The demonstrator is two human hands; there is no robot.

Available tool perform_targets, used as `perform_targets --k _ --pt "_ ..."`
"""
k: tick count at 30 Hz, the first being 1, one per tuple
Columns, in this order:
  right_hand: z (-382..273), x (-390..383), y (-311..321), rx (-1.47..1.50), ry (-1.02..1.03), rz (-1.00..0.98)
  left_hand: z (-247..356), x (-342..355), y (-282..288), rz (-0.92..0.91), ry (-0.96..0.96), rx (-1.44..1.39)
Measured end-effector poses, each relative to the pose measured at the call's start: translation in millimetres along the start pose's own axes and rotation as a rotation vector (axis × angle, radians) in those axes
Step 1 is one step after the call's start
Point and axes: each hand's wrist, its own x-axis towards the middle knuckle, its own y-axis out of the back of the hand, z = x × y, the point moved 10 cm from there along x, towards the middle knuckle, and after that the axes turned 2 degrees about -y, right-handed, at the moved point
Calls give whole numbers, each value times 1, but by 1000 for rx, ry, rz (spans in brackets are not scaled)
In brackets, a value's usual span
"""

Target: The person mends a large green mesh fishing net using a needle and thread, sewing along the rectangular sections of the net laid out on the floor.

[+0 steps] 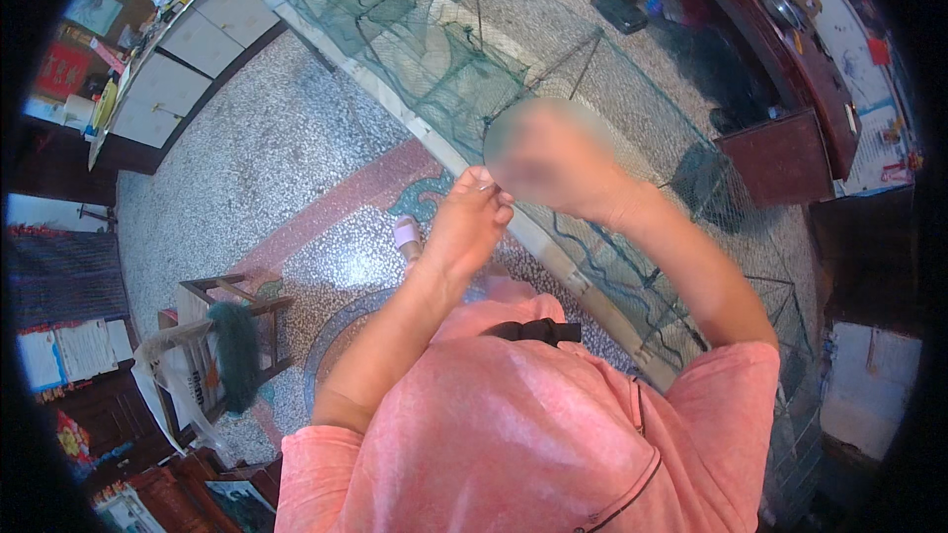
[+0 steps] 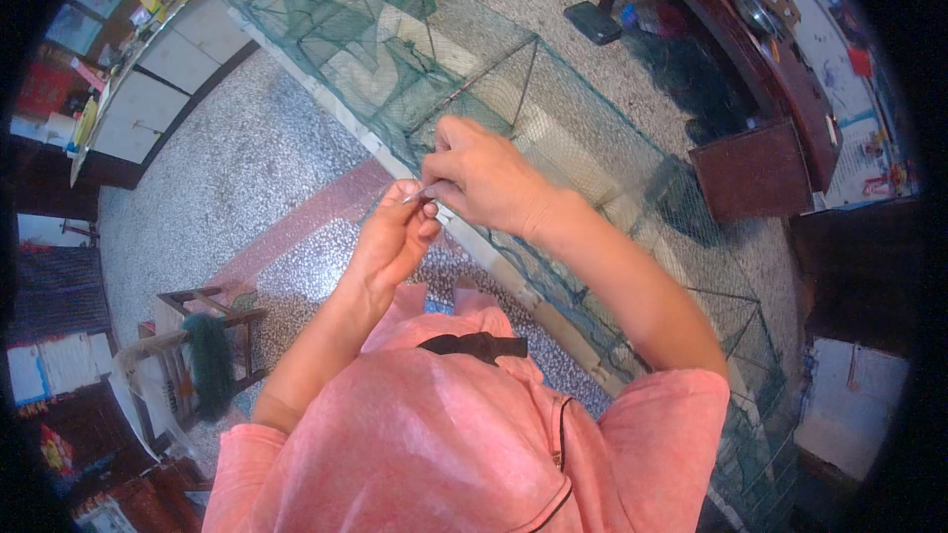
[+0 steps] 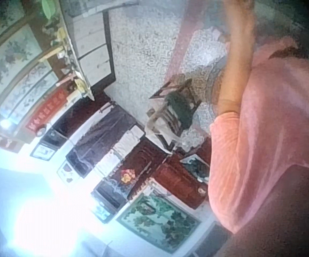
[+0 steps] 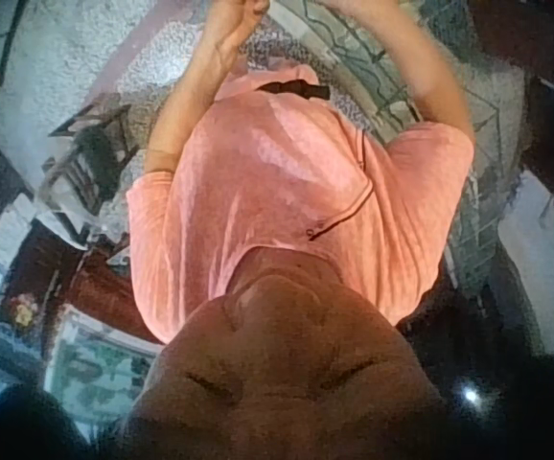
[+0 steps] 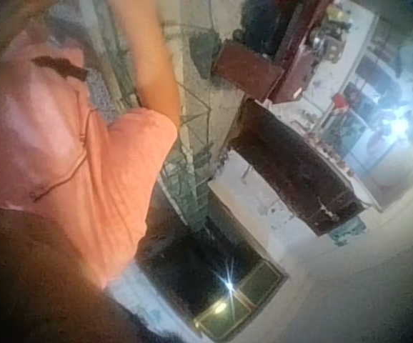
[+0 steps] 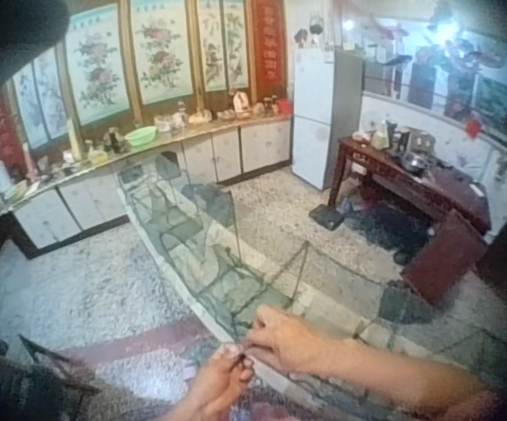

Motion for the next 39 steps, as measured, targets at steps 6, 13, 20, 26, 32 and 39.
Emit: perform_targets --k 6,13,20,26,32,39 --pt "-65 23 49 240 126 220 43 -21 -40 -10 -514 988" --pt "-43 29 118 1038 -70 382 61 -15 -72 -139 -571 952" --pt "5 -7 129 111 -357 -6 71 -11 -48 -161 -301 508" --pt "36 -21 164 122 -408 570 68 -5 -53 -179 -306 465" --pt "-8 1 110 96 -106 61 69 -5 -32 -101 -248 381" --pt "15 1 63 -267 -94 -31 54 -4 -30 -74 -212 388"
